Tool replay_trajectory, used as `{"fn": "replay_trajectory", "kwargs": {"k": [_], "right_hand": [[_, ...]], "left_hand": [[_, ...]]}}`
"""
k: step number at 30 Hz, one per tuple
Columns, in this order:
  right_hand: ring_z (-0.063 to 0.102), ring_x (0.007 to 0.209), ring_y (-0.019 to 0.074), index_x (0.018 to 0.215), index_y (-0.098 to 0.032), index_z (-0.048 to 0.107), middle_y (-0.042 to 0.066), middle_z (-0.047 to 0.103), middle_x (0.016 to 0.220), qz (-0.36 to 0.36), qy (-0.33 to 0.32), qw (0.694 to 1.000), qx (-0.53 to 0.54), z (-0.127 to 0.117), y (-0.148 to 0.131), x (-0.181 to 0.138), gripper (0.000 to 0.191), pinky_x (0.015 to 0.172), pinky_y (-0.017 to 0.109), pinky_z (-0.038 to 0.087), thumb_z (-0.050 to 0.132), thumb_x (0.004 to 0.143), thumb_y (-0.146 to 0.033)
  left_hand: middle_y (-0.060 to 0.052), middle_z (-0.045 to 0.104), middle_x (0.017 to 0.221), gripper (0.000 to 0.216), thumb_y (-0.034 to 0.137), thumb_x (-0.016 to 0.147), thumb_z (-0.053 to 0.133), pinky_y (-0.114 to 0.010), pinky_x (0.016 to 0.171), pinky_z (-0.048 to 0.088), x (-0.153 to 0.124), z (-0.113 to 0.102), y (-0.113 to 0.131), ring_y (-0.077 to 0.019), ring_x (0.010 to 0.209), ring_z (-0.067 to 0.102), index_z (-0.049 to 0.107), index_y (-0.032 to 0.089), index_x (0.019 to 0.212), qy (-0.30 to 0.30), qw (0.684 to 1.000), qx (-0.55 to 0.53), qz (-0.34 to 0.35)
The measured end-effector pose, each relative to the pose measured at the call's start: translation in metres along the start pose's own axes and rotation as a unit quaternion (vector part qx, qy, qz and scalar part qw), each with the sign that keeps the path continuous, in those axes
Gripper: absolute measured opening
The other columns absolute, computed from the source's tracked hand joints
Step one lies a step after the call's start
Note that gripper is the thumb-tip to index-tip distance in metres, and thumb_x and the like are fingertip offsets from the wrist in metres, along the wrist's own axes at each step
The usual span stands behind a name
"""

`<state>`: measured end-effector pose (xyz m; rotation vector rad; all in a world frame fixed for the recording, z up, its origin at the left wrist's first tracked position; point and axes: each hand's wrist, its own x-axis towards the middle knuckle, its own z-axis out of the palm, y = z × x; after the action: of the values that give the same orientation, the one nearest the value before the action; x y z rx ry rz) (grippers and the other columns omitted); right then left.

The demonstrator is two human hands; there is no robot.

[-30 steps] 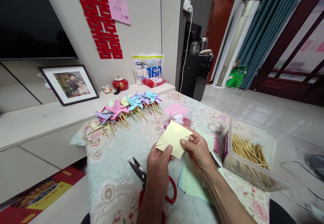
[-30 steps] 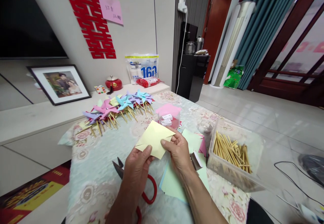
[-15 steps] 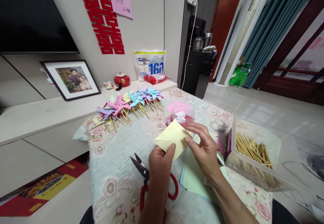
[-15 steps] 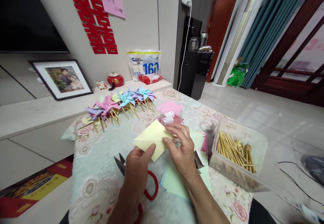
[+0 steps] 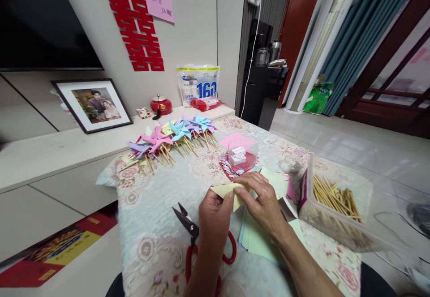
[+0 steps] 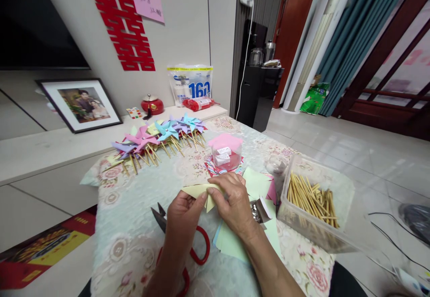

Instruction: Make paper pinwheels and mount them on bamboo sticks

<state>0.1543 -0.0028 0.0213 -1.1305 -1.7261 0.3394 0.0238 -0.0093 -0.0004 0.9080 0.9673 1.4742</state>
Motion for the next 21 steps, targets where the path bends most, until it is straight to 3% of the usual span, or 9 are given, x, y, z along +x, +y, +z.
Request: {"fn": "replay_trajectory", "kwargs": {"k": [4, 9, 13, 18, 21], "right_hand": [[0.064, 0.089, 0.0251, 0.093, -0.026, 0.074, 0.005, 0.073, 0.089, 0.034, 0.000, 0.999, 0.033, 0.000, -0.002, 0.001, 0.009, 0.084, 0.039, 0.043, 0.067, 0.087, -0.026], [0.063, 0.079, 0.0217, 0.083, -0.023, 0.073, 0.002, 0.072, 0.083, 0.126, -0.014, 0.987, 0.096, 0.000, -0.004, 0.001, 0.009, 0.076, 0.033, 0.044, 0.068, 0.085, -0.030], [0.060, 0.074, 0.0197, 0.076, -0.021, 0.072, 0.001, 0.069, 0.075, 0.189, -0.008, 0.968, 0.162, 0.000, 0.000, 0.000, 0.014, 0.071, 0.030, 0.042, 0.070, 0.082, -0.034], [0.053, 0.066, 0.0160, 0.073, -0.020, 0.072, 0.000, 0.065, 0.068, 0.242, -0.002, 0.933, 0.268, 0.002, 0.007, 0.001, 0.019, 0.064, 0.028, 0.040, 0.077, 0.075, -0.037], [0.052, 0.062, 0.0146, 0.070, -0.019, 0.072, -0.001, 0.064, 0.065, 0.279, -0.008, 0.907, 0.315, 0.003, 0.006, 0.001, 0.023, 0.061, 0.027, 0.040, 0.081, 0.070, -0.040]], "left_hand": [[-0.006, 0.076, 0.085, 0.020, 0.027, 0.074, 0.075, -0.031, 0.078, 0.053, 0.002, -0.002, -0.002, -0.0194, 0.077, 0.068, 0.071, 0.017, 0.091, 0.000, 1.000, 0.026, 0.012], [-0.005, 0.074, 0.080, 0.021, 0.029, 0.071, 0.078, -0.029, 0.074, 0.052, 0.001, -0.003, 0.000, -0.0193, 0.075, 0.067, 0.071, 0.018, 0.087, 0.008, 0.999, 0.051, 0.014], [-0.004, 0.071, 0.074, 0.024, 0.032, 0.069, 0.079, -0.028, 0.069, 0.052, 0.000, -0.005, 0.000, -0.0182, 0.069, 0.065, 0.070, 0.018, 0.086, 0.050, 0.996, 0.077, 0.021], [-0.008, 0.071, 0.096, 0.035, 0.034, 0.068, 0.079, -0.027, 0.070, 0.051, 0.003, -0.005, 0.001, -0.0185, 0.080, 0.064, 0.068, 0.018, 0.098, 0.151, 0.980, 0.096, 0.083], [-0.010, 0.071, 0.100, 0.040, 0.037, 0.072, 0.076, -0.028, 0.071, 0.051, 0.003, -0.005, 0.001, -0.0194, 0.083, 0.065, 0.067, 0.017, 0.106, 0.104, 0.989, 0.081, 0.070]]}}
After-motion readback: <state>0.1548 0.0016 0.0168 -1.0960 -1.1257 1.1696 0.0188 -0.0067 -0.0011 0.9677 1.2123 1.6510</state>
